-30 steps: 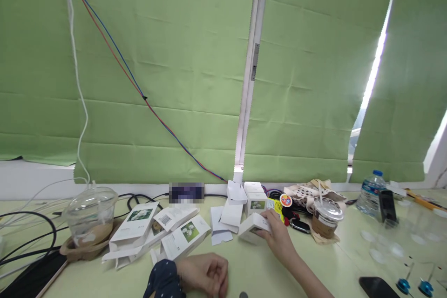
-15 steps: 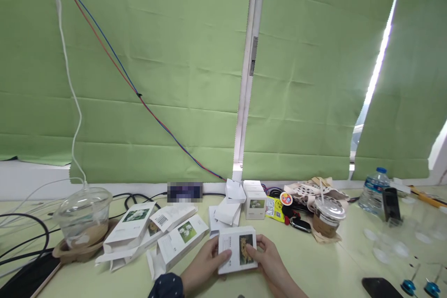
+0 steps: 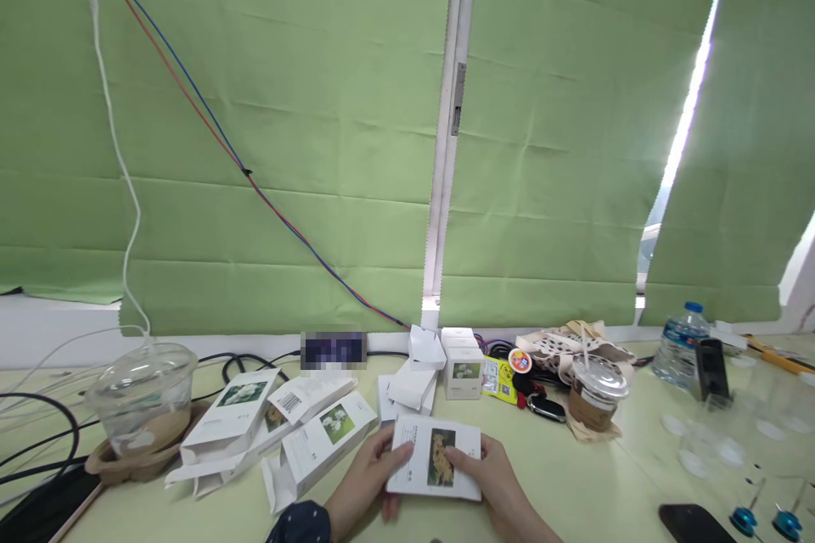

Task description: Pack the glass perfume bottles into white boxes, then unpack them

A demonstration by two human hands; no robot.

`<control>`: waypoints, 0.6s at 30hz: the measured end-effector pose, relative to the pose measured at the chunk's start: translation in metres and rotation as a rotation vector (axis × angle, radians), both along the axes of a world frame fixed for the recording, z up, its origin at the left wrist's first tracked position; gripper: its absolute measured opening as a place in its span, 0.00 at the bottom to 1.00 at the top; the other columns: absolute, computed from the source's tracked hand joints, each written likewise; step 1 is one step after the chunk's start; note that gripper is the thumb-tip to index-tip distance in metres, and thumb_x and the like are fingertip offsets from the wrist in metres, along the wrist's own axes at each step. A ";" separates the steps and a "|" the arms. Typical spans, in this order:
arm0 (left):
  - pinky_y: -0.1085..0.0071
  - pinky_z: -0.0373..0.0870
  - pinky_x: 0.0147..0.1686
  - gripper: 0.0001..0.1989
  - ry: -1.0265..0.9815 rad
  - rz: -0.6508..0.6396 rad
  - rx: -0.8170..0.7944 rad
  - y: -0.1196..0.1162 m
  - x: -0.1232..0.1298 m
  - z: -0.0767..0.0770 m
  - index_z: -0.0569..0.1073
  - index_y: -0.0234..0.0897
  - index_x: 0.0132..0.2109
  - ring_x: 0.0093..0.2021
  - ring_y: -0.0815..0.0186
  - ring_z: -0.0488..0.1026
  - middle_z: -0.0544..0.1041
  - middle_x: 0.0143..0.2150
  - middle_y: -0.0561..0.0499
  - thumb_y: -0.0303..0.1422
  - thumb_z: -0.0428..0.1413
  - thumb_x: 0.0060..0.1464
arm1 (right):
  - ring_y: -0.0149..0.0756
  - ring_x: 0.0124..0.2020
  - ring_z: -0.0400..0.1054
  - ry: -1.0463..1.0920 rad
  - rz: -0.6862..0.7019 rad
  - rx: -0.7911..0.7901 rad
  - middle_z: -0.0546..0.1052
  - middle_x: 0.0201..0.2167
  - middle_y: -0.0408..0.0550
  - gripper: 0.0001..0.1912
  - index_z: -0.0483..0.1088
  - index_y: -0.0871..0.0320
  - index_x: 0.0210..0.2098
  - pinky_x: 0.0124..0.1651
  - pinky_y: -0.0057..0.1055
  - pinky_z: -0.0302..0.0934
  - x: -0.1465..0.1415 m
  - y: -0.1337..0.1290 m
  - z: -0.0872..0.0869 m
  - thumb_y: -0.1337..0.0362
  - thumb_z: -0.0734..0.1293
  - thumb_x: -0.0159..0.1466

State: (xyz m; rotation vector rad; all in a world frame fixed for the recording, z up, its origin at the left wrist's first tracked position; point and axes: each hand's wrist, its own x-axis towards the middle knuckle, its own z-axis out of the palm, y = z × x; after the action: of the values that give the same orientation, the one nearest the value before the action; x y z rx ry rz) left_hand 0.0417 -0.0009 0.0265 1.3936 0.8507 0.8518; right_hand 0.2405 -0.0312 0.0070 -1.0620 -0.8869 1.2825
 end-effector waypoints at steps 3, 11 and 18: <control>0.80 0.51 0.11 0.23 0.022 0.115 0.030 -0.001 0.000 0.003 0.74 0.35 0.41 0.15 0.75 0.60 0.73 0.23 0.54 0.52 0.58 0.50 | 0.51 0.33 0.78 0.060 0.044 -0.066 0.83 0.33 0.58 0.32 0.75 0.66 0.39 0.29 0.39 0.74 -0.007 -0.003 0.001 0.51 0.79 0.42; 0.78 0.50 0.11 0.28 0.077 0.087 0.005 -0.002 0.004 -0.005 0.71 0.36 0.32 0.10 0.73 0.58 0.64 0.11 0.59 0.59 0.50 0.51 | 0.45 0.28 0.77 0.074 0.021 -0.083 0.82 0.31 0.55 0.34 0.71 0.65 0.40 0.18 0.33 0.73 -0.011 -0.005 0.004 0.48 0.78 0.42; 0.79 0.53 0.11 0.32 0.106 0.034 0.018 -0.002 0.000 -0.002 0.72 0.35 0.25 0.09 0.73 0.58 0.66 0.08 0.56 0.60 0.46 0.53 | 0.43 0.27 0.76 0.062 0.015 -0.066 0.80 0.28 0.50 0.33 0.70 0.64 0.40 0.14 0.29 0.70 -0.014 -0.006 0.006 0.48 0.78 0.43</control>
State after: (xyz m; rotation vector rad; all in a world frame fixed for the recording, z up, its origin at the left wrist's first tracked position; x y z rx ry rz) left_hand 0.0412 -0.0027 0.0244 1.4537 0.9514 0.8188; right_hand 0.2267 -0.0367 0.0134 -1.0635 -0.8123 1.3581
